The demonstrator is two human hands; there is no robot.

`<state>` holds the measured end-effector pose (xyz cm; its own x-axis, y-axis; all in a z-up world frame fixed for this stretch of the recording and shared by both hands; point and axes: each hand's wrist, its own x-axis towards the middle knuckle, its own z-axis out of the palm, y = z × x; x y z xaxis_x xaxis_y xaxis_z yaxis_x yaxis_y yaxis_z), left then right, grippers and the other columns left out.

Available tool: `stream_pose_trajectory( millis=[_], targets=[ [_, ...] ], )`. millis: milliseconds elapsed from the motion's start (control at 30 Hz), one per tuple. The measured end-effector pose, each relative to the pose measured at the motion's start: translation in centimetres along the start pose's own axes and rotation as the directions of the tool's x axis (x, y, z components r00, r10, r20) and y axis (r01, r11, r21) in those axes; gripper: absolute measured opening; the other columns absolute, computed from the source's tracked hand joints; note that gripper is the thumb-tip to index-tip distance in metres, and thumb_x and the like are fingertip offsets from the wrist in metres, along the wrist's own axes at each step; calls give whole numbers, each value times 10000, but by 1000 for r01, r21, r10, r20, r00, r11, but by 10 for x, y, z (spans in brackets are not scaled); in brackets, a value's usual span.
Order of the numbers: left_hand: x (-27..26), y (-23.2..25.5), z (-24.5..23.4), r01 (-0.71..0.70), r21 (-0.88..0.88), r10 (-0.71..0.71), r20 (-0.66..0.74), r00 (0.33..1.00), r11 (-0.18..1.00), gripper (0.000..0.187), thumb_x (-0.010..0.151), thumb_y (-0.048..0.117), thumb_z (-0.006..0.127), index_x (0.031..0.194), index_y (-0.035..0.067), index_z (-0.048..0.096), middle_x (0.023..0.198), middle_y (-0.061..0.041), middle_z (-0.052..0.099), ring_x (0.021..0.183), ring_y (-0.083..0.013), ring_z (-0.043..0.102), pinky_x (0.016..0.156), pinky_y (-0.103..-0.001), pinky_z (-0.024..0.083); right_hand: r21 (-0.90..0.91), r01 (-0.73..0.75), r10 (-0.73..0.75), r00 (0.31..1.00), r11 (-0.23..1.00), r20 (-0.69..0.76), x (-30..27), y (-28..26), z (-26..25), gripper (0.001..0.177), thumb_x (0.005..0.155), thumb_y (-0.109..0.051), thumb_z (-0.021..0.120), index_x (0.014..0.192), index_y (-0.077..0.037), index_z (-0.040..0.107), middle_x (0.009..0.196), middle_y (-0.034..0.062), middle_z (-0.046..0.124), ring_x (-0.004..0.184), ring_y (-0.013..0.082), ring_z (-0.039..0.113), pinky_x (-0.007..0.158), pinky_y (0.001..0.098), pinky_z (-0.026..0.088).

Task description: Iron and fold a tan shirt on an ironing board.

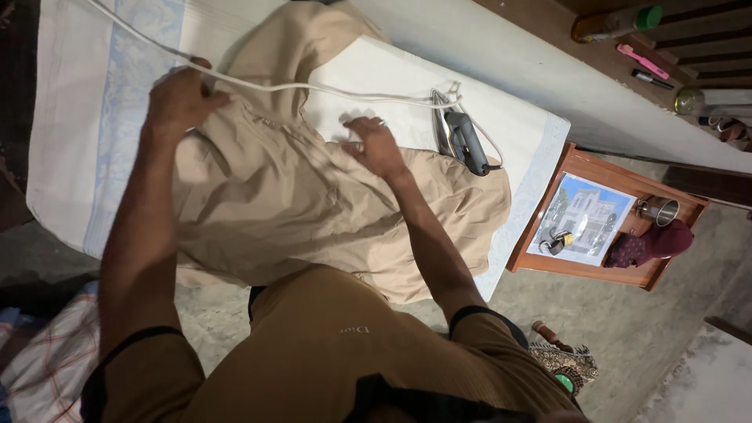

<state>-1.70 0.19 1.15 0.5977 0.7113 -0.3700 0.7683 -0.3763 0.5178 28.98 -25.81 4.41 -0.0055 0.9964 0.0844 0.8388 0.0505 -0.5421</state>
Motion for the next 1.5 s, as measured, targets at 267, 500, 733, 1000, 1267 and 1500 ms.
stream_pose_trajectory(
  millis=[267,500,733,1000,1267,1500],
  targets=[
    [8,-63,31,29,-337,-12,50,999,941,554,868,332,874,1229,-26,654,1139,-211,701,1042,-328,690,898,-430,542,-168,-303,314,948,938,45,-26,55,40,173,905,-111,696,1065,-75,641,1041,148,652,954,382,627,840,506,514],
    [23,-91,67,-152,-154,73,-425,902,976,205,1009,134,760,1135,21,645,1142,-183,674,1065,-394,639,907,-477,495,-44,-441,405,856,897,-322,-41,13,19,216,934,-142,703,1088,-27,604,1065,197,617,985,408,576,850,510,468],
    [-26,-38,53,-43,-15,25,-602,798,999,457,908,29,715,1322,22,521,1295,-179,567,1221,-431,530,904,-590,431,147,-556,566,733,818,-376,-150,-21,19,164,952,-133,680,1072,-32,633,1065,183,628,1032,393,588,902,485,469],
    [-124,41,128,-221,82,235,-430,872,972,328,1027,92,662,1304,-23,530,1299,-254,525,1301,-452,491,1156,-565,366,101,-759,686,513,643,-516,-290,-21,19,180,920,-100,683,1067,-8,634,1056,196,633,995,398,601,863,493,500],
    [-189,110,203,-406,145,429,-210,879,902,509,979,206,707,1432,24,565,1434,-212,532,1308,-424,504,1090,-545,415,53,-625,530,610,779,-589,-235,19,-42,244,981,-70,628,1212,8,612,1171,227,631,1087,428,590,931,498,482],
    [-198,131,208,-325,249,345,-43,938,912,632,825,280,756,1401,82,586,1490,-174,469,1341,-393,450,1009,-591,414,-393,-561,332,791,729,-514,-144,136,-49,449,879,-98,660,1305,18,580,1301,203,623,1234,413,560,1043,503,458]
  ],
)
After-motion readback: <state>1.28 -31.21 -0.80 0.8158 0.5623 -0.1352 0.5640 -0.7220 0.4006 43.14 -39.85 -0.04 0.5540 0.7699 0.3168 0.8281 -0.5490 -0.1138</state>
